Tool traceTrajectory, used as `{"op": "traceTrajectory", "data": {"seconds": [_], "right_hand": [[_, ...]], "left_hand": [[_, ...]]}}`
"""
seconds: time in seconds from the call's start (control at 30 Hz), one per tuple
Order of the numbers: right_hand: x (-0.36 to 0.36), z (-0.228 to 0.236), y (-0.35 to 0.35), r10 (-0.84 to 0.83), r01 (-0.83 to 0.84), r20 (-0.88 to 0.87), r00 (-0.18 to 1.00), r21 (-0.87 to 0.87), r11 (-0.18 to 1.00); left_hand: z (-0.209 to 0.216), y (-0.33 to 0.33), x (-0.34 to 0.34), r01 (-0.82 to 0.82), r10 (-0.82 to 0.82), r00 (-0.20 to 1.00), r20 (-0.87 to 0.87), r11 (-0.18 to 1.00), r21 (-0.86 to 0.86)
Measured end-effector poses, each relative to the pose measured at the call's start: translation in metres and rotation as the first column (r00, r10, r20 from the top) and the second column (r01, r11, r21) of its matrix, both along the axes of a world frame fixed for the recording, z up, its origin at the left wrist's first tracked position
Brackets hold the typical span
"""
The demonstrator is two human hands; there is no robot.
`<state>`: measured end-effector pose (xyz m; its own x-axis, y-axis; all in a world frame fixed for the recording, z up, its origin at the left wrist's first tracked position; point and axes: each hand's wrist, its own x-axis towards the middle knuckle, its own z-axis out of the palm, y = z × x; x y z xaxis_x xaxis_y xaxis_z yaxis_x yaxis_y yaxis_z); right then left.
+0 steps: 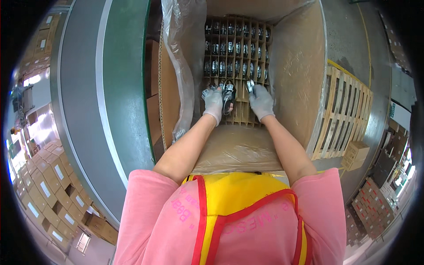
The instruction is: Picking electronic motor components from a conveyor belt and packing them into a partitioned shipping box.
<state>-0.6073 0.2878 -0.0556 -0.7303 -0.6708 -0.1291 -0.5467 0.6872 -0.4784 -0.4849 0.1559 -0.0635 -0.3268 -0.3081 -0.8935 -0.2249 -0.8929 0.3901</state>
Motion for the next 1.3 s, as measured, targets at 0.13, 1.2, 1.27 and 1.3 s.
{"op": "traceTrajectory", "data": {"seconds": [0.13, 1.2, 1.27, 1.3], "right_hand": [[0.026, -0.012, 0.001, 0.179, -0.184, 0.062, 0.982, 0.096, 0.978], [-0.001, 0.141, -0.034, 0.094, 0.266, 0.539, 0.837, -0.55, 0.791], [-0.01, 0.149, -0.034, 0.089, 0.348, 0.653, 0.752, -0.508, 0.787], [-0.01, 0.157, -0.035, 0.193, 0.498, 0.773, 0.604, -0.555, 0.667]], "left_hand": [[0.001, -0.005, 0.0, -0.095, 0.093, 0.995, 0.027, 0.992, 0.079], [0.153, -0.004, -0.049, -0.112, -0.013, 0.958, -0.287, 0.903, -0.414], [0.17, -0.003, -0.052, -0.201, -0.036, 0.913, -0.407, 0.828, -0.524], [0.183, -0.003, -0.052, -0.168, -0.047, 0.927, -0.372, 0.836, -0.523]]}}
